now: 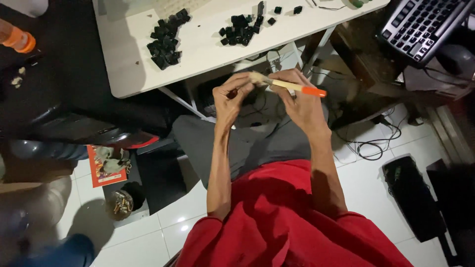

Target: Cleaning individual mechanical keyboard switches using a small paintbrush to remove dust and debris.

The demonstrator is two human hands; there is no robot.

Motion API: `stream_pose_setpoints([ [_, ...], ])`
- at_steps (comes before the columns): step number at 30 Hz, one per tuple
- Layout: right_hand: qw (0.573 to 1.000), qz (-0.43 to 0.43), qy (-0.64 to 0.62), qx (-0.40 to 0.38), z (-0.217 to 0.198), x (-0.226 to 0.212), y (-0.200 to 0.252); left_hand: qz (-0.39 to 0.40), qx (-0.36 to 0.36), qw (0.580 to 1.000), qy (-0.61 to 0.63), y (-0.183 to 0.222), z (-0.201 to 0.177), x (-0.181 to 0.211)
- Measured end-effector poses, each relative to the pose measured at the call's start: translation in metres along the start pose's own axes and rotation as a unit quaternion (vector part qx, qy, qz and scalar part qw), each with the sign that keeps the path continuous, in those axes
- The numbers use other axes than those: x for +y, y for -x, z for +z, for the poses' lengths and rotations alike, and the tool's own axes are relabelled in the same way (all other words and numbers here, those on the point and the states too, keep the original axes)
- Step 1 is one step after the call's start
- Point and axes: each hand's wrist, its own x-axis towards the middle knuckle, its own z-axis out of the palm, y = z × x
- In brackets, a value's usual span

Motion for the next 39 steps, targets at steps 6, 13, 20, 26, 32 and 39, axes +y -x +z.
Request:
stream_pose_setpoints([
  [6,0.996,0.029,-0.081,0.027,0.007,0.009,0.007,-0.014,-0.01,1.0,0.014,0.0,0.006,0.01],
  [13,0.998,0.007,-0.023,0.063,0.002,-0.004,0.004,-0.009,0.009,1.0,0.01,0.0,0.01,0.004],
  [20,0.999,-0.014,-0.018,0.029,0.001,0.005,0.005,-0.048,0.085,0.995,-0.02,0.007,0.014,-0.019],
  [26,0.995,0.039,-0.079,0.036,0.004,0.005,0.011,-0.078,0.137,0.987,-0.011,0.017,0.028,-0.018],
  [32,0.996,0.038,-0.064,0.049,0.009,0.008,0.012,-0.078,0.158,0.983,0.056,0.019,0.03,-0.033],
  [39,0.991,0.013,-0.125,0.048,0.004,0.005,0.011,-0.198,0.224,0.946,0.126,0.015,0.035,-0.018],
])
